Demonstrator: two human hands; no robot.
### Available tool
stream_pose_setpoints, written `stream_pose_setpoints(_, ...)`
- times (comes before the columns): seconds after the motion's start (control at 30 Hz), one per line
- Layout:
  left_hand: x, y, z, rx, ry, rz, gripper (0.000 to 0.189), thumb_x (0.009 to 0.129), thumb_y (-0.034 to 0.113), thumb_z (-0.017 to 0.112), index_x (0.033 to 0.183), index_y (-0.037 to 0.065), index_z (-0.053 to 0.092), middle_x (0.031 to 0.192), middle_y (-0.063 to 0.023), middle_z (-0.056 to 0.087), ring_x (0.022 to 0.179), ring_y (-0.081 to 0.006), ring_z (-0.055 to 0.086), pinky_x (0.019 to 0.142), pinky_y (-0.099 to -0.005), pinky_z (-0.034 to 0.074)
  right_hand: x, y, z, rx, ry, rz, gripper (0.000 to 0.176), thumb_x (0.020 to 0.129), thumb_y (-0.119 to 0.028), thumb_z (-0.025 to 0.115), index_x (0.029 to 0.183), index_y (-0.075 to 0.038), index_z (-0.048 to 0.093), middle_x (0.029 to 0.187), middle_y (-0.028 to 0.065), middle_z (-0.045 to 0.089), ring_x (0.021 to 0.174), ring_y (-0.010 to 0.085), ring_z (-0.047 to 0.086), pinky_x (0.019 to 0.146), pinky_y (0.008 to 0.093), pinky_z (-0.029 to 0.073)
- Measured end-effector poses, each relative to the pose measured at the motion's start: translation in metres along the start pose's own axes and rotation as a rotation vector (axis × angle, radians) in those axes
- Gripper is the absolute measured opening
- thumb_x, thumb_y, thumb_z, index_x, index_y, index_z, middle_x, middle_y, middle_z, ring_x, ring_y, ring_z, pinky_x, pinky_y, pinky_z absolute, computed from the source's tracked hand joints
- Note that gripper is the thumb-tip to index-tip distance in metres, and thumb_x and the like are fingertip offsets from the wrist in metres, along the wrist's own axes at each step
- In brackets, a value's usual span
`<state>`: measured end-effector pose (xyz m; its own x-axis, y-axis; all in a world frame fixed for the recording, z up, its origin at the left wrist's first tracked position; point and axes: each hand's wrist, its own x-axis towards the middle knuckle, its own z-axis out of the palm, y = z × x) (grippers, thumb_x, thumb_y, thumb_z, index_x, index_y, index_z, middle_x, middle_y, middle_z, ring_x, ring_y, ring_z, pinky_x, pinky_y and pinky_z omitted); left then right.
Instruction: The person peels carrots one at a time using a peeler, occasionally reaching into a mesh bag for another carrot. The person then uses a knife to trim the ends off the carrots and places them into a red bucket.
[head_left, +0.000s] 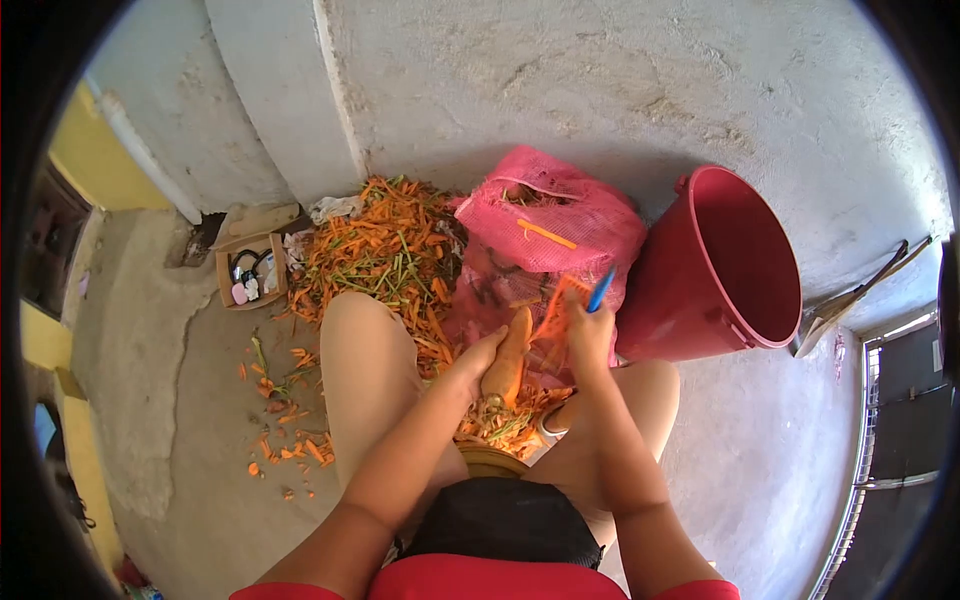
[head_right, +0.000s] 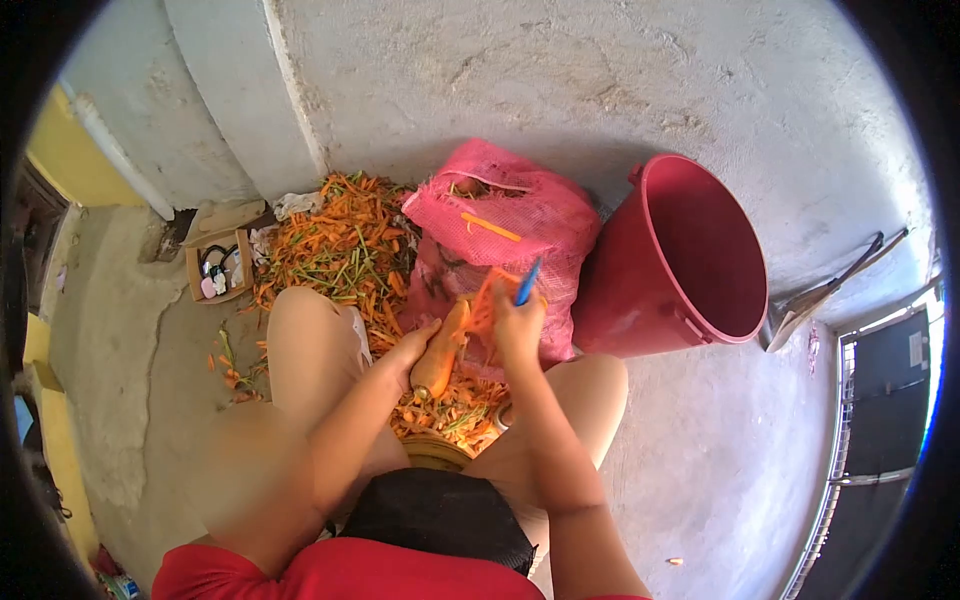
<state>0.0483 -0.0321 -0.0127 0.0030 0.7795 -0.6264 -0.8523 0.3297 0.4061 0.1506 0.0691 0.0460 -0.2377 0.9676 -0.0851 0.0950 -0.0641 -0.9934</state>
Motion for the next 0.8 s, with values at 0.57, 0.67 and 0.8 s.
stream_pose_setpoints(0.57,-0.024,0.017,0.015,0.044,-0.195,-0.029,0.03,0.088,0.029,0.036,0.095,0.003,0.05,0.079,-0.0076,0.057,0.064,-0.0158,0.057,0.056,-0.0282,0.049,-0.037,-0.019,0.028,-0.479,-0.129,-0.242,0.018,0.076,-0.016,0.056,0.076,0.0,0.048,0.052,0.0153,0.05,0.049,0.029,0.053,0.046,0.0365,0.039)
stream_pose_setpoints(0.67,-0.025,0.015,0.005,0.103,-0.316,-0.093,0.034,0.088,0.032,0.035,0.094,0.002,0.049,0.077,-0.0088,0.057,0.061,-0.0172,0.057,0.053,-0.0291,0.049,0.01,0.004,0.018,-0.371,0.112,-0.386,0.019,0.076,-0.017,0.056,0.073,0.001,0.048,0.054,0.0169,0.051,0.05,0.0316,0.052,0.048,0.0377,0.039)
stream_pose_setpoints(0.8,-0.022,0.005,0.006,0.215,-0.243,-0.115,0.04,0.088,0.038,0.034,0.097,0.001,0.048,0.074,-0.009,0.056,0.059,-0.0188,0.056,0.053,-0.0301,0.048,0.078,0.03,-0.013,-0.643,0.364,-0.412,0.021,0.075,-0.017,0.057,0.072,0.001,0.048,0.054,0.0153,0.05,0.048,0.0292,0.051,0.047,0.0372,0.038)
